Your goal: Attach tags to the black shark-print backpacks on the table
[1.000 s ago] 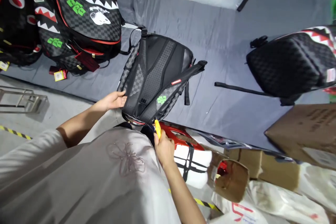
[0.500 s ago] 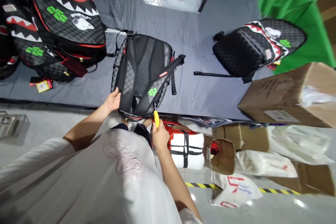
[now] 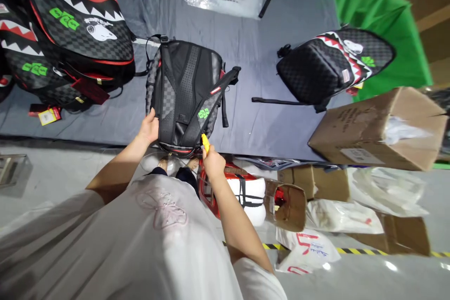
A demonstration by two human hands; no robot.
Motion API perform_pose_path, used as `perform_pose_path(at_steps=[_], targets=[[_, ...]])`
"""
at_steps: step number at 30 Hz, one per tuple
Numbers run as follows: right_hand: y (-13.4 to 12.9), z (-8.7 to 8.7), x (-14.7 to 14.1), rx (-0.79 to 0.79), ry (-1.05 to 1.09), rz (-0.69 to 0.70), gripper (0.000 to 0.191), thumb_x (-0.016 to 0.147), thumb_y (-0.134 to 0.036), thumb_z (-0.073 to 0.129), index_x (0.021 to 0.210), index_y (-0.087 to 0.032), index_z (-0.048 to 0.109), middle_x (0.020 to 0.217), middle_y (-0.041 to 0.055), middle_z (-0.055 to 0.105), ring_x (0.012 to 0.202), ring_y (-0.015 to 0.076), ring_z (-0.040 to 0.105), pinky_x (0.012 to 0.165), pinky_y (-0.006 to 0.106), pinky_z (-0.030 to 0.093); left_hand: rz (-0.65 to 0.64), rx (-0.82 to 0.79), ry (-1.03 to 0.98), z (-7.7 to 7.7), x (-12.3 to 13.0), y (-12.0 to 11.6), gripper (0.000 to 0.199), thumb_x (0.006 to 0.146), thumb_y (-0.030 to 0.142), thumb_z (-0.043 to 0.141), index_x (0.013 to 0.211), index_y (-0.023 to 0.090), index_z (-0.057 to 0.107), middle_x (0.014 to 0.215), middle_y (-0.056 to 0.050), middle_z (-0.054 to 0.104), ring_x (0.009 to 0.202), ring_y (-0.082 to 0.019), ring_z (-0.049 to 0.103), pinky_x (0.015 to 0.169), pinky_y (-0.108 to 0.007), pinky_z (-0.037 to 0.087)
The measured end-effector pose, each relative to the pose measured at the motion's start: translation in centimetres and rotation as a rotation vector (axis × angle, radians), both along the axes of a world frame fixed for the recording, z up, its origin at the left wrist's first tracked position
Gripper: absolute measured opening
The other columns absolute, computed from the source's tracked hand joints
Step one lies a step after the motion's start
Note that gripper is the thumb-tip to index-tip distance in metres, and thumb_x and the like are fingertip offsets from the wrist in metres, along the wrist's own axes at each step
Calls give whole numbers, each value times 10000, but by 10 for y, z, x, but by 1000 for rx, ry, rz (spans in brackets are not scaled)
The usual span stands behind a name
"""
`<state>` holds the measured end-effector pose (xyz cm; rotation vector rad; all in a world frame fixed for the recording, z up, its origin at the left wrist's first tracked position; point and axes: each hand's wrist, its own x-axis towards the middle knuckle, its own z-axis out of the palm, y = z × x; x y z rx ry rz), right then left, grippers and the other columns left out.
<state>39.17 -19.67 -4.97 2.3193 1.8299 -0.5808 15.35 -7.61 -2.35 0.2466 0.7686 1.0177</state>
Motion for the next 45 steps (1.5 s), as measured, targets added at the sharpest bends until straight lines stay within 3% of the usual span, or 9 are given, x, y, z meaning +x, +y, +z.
perform_pose_path(at_steps=[3,9,16,26,34,38,41,43,45], targets=[[3,0,-2,-11,-15,19,343,1043,-438,376,1131,-141,523,859,130,721,767,232,707,579,256,353,146,58,0,0,-1,1,705,964,636,303,1324,87,560,1076,-162,742,1122,-281,676,1053,-461,471],[8,3,4,-32,-30,32,323,1038,-420,389,1133,-144,527,864,129,726,796,253,719,605,266,389,-69,-26,-78,-11,-17,4,828,914,731,289,1311,59,566,1129,-203,718,1172,-315,647,1063,-498,454],[-10,27,9,-69,6,16,346,1048,-434,344,1142,-163,537,872,103,733,789,231,706,567,272,321,-27,39,-62,-13,-20,8,898,842,823,328,1316,99,569,1160,-173,713,1216,-330,613,1067,-508,450],[-27,50,3,-36,235,-182,353,1021,-401,372,1156,-161,593,841,98,712,757,227,666,587,274,323,-58,29,-68,-13,-10,14,971,828,864,210,1282,93,589,1073,-172,734,1132,-337,655,1012,-518,490],[-111,59,-8,-79,396,-285,433,998,-444,321,1193,-163,589,818,94,704,746,245,671,610,284,403,-113,7,-128,6,-14,9,934,865,819,194,1287,76,573,1094,-186,724,1141,-333,650,1030,-523,475],[-119,56,-36,-188,343,-192,397,1016,-427,352,1199,-166,587,881,105,722,792,233,680,639,276,396,-122,30,-107,8,-15,15,856,870,792,287,1233,85,605,1084,-180,728,1160,-337,639,1042,-517,467],[-104,50,-51,-221,280,-146,390,1025,-422,374,1219,-153,580,946,130,728,848,229,684,664,271,389,-136,69,112,14,-16,6,746,846,729,461,1193,88,621,1122,-187,716,1234,-362,587,1075,-532,437],[-98,48,-57,-223,289,-139,394,1028,-426,373,1220,-152,582,952,134,730,857,224,686,675,268,395,-106,166,505,18,-15,-15,635,832,589,598,1251,111,592,1244,-185,670,1350,-375,480,1136,-551,362],[-96,49,-60,-213,330,-121,386,1027,-425,375,1188,-156,601,940,130,733,865,220,687,685,262,404,-83,424,1004,17,-11,-43,631,821,388,668,1384,160,500,1458,-165,520,1481,-363,277,1204,-571,223]])
